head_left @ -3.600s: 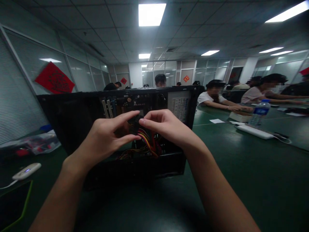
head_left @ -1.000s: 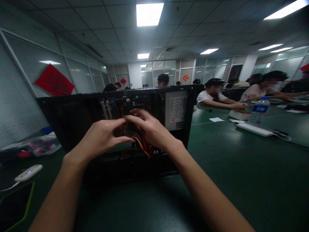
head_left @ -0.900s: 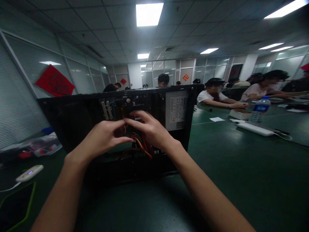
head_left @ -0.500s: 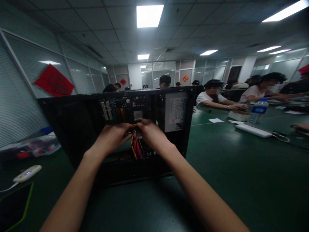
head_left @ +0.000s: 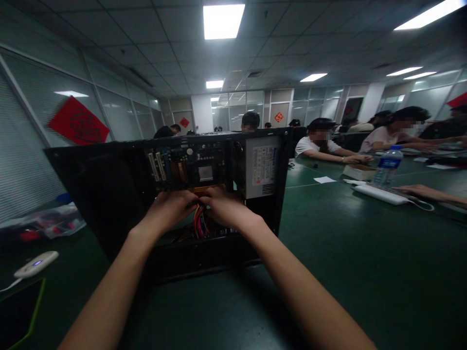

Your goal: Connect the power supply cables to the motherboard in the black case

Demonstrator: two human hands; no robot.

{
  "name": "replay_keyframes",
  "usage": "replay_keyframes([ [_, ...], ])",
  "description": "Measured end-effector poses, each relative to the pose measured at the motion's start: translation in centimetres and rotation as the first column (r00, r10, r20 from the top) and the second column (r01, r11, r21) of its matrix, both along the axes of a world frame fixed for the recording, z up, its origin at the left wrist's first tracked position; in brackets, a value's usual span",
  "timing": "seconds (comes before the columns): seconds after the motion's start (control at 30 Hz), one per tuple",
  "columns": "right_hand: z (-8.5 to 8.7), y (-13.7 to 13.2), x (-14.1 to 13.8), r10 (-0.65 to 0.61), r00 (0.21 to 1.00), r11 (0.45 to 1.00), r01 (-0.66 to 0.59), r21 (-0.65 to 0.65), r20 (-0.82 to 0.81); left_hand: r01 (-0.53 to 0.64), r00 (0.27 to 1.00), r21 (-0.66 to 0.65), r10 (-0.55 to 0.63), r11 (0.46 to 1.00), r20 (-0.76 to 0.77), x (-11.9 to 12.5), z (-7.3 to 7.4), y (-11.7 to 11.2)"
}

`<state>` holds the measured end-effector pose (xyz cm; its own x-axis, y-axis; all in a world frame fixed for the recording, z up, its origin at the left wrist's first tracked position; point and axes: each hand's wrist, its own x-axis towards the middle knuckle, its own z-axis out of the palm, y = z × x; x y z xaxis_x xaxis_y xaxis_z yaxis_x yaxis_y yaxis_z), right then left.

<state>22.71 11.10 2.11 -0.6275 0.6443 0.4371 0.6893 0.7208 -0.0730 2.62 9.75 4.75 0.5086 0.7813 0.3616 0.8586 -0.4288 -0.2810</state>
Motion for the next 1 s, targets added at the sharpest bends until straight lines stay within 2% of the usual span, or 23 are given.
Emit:
replay_keyframes([
  [0.07, 0.0, -0.2, 0.0, -0.019, 0.998, 0.999, 0.016, 0.043, 0.064, -0.006, 1.0, -0.023, 0.007, 1.0, 0.012, 0.2, 0.1, 0.0],
  [0.17, -0.6, 0.2, 0.2, -0.131, 0.981, 0.991, 0.125, 0.05, 0.142, -0.001, 1.0, -0.038, 0.002, 0.999, 0.017, 0.3, 0.1, 0.2],
  [0.37, -2.7, 2.6, 1.8, -0.199, 0.962, 0.964, 0.226, -0.139, 0.186, 0.011, 1.0, -0.068, -0.013, 0.998, -0.027, -0.1, -1.3, 1.8],
  [0.53, -1.8, 2.6, 1.8, -0.178, 0.967, 0.955, 0.214, -0.205, 0.181, -0.027, 0.998, -0.112, 0.019, 0.993, -0.068, 0.2, -2.6, 3.8],
  [0.7, -1.1, 1.8, 1.4, -0.173, 0.965, 0.953, 0.215, -0.212, 0.199, -0.048, 0.98, -0.051, 0.037, 0.998, -0.196, 1.1, -3.0, 4.5],
  [0.77, -1.1, 1.7, 1.5, -0.17, 0.968, 0.954, 0.209, -0.216, 0.187, -0.05, 0.984, -0.047, 0.041, 0.998, -0.172, 1.1, -3.3, 4.4],
  [0.9, -1.0, 1.5, 1.6, -0.155, 0.971, 0.954, 0.194, -0.229, 0.18, -0.055, 0.998, -0.058, 0.053, 0.997, -0.022, 0.7, -4.0, 4.4],
  [1.0, -1.2, 1.7, 1.5, -0.155, 0.973, 0.956, 0.192, -0.223, 0.171, -0.064, 0.998, -0.091, 0.065, 0.994, 0.009, 0.9, -4.1, 4.2],
])
